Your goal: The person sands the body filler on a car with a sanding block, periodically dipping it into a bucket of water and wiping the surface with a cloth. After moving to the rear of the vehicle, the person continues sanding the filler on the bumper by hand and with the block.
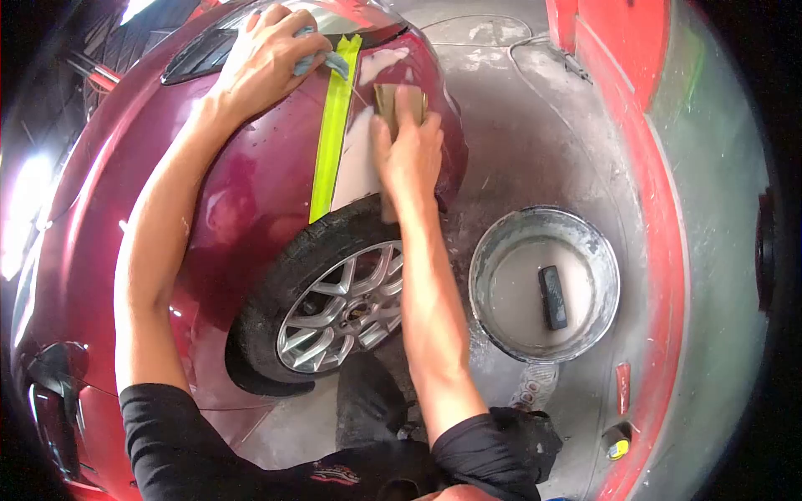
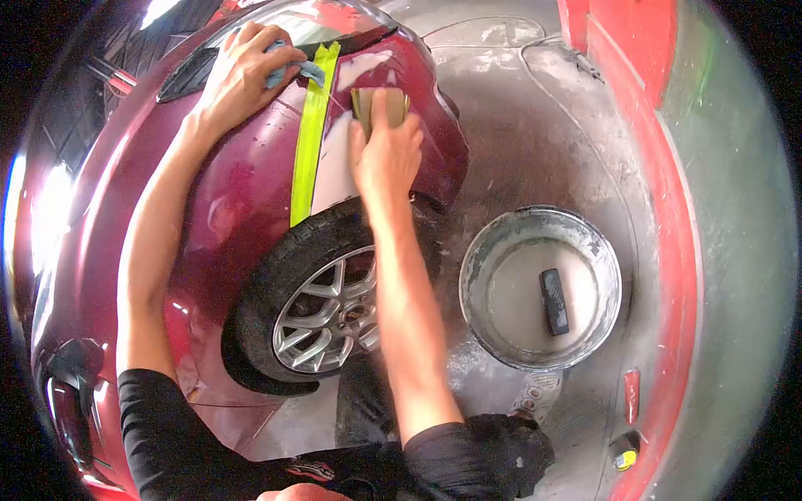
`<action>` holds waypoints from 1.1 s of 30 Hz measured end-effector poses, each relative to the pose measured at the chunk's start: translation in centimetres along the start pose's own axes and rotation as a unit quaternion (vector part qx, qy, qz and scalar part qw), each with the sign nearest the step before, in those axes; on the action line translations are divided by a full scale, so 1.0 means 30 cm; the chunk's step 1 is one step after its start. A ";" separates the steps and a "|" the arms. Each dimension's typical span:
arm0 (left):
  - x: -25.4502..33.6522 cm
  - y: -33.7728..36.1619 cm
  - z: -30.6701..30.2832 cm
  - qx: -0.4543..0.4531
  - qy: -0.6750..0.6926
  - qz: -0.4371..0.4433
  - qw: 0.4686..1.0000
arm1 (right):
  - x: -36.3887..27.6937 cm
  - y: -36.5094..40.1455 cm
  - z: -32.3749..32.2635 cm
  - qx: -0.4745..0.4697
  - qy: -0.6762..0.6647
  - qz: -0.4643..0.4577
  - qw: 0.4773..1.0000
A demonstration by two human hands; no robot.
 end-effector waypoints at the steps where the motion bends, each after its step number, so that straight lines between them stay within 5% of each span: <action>1: 0.003 -0.007 0.000 -0.010 0.007 -0.005 1.000 | -0.015 0.059 0.019 0.012 -0.006 -0.020 1.000; 6: 0.012 -0.008 -0.002 0.006 0.003 0.005 1.000 | -0.076 0.257 0.006 0.002 -0.021 -0.063 0.998; 10: 0.003 0.004 0.006 0.009 0.002 -0.001 1.000 | -0.015 -0.015 -0.001 -0.034 -0.032 0.054 0.997; 14: 0.004 -0.003 0.009 -0.009 0.003 -0.021 1.000 | -0.063 0.202 0.026 0.005 -0.025 -0.052 0.998; 21: 0.005 0.002 0.006 0.012 -0.005 -0.002 1.000 | 0.042 -0.002 0.037 0.004 -0.061 -0.003 0.998; 29: 0.011 0.006 -0.005 -0.034 0.012 -0.004 0.999 | 0.016 0.068 0.045 0.015 -0.078 0.004 0.997; 30: 0.011 0.003 -0.004 -0.021 0.007 -0.004 1.000 | -0.011 0.131 0.051 0.063 -0.046 -0.066 0.995; 33: -0.010 0.009 0.018 -0.022 -0.004 0.001 1.000 | -0.051 0.186 0.035 0.016 -0.052 -0.047 0.997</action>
Point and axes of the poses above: each hand's wrist, its own y-axis away from the middle knuckle, its own z-axis out of the palm, x = y × z, the point moved 4 cm from there along -y, towards the middle knuckle, and after that the axes turned 4 degrees about -z, right-handed, at the moved point
